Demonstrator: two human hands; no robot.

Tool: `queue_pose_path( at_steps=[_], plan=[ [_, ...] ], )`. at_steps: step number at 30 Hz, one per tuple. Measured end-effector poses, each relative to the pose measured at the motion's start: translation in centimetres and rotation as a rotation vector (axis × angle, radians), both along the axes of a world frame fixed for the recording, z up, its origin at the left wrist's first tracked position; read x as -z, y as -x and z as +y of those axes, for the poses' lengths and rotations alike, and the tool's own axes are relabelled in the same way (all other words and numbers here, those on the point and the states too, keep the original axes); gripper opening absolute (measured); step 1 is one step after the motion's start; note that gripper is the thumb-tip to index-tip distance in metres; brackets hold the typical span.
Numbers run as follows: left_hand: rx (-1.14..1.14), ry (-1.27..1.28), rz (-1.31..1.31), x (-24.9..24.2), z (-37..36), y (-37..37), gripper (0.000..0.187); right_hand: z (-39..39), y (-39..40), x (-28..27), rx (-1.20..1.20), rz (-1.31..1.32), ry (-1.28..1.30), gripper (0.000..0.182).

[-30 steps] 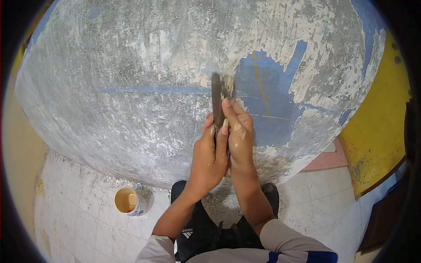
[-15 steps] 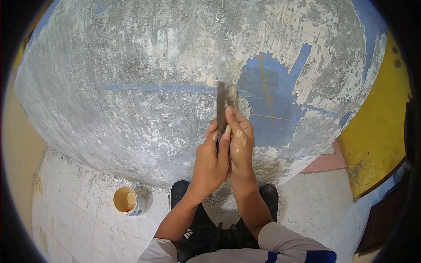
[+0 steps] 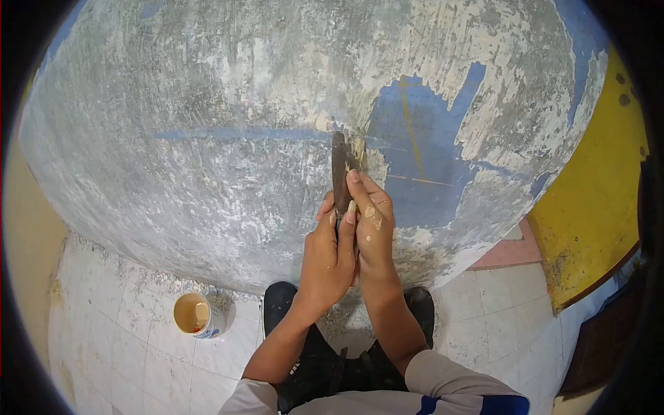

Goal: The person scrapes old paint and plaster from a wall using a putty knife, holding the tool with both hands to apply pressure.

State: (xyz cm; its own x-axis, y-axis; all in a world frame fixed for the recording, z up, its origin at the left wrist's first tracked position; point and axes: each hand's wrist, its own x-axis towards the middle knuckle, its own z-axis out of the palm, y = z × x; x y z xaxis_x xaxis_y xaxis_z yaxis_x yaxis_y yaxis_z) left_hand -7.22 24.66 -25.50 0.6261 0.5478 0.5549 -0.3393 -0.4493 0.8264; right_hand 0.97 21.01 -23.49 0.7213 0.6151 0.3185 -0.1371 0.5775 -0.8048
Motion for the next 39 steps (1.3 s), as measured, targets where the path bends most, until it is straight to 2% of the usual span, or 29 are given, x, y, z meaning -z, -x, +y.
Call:
queue_pose_path(
  at_steps=[4,9,11,14,18,20,22,26,28,32,36,39],
  plan=[
    [0.080,0.145,0.085,-1.2,-0.3,0.9,0.032,0.0,0.2,0.0,-0.001,0.010,0.000,0.032],
    [0.050,0.059,-0.023,-0.8,0.3,-0.5,0.031,0.0,-0.4,-1.1,-0.009,-0.032,-0.027,0.032],
    [0.088,0.094,-0.057,-1.1,0.4,-1.1,0.031,0.0,-0.6,-2.0,0.012,-0.076,0.002,0.033],
    [0.146,0.136,-0.048,-2.9,0.1,-0.5,0.031,-0.1,-0.5,-2.9,-0.036,-0.003,-0.040,0.029],
    [0.052,0.005,-0.122,-2.6,0.6,-1.4,0.032,-0.2,-0.4,-3.6,-0.039,-0.009,-0.031,0.030],
    [0.074,0.045,-0.112,-3.7,1.2,-1.5,0.033,0.6,-0.7,-4.5,0.034,-0.067,-0.022,0.030],
    [0.080,-0.105,-0.184,-5.3,2.4,-3.2,0.033,1.2,-1.6,-5.9,0.116,-0.114,-0.060,0.034],
    [0.135,-0.109,-0.177,-8.2,1.3,-2.7,0.033,-0.5,-0.9,-9.3,0.101,-0.079,-0.139,0.034],
    [0.119,-0.063,-0.142,-7.4,0.5,-2.0,0.032,-0.5,-1.4,-7.2,0.091,-0.083,-0.072,0.033],
    [0.063,-0.032,-0.166,-0.9,0.8,-1.5,0.029,-0.1,-0.2,-2.6,0.052,-0.064,0.016,0.031],
    [0.260,0.230,-0.084,0.0,1.2,-0.1,0.027,0.2,0.6,-0.9,0.005,0.015,0.009,0.029],
    [0.319,0.281,-0.068,-1.1,1.4,0.1,0.027,0.3,0.3,-1.3,0.012,0.018,-0.036,0.029]
  ],
)
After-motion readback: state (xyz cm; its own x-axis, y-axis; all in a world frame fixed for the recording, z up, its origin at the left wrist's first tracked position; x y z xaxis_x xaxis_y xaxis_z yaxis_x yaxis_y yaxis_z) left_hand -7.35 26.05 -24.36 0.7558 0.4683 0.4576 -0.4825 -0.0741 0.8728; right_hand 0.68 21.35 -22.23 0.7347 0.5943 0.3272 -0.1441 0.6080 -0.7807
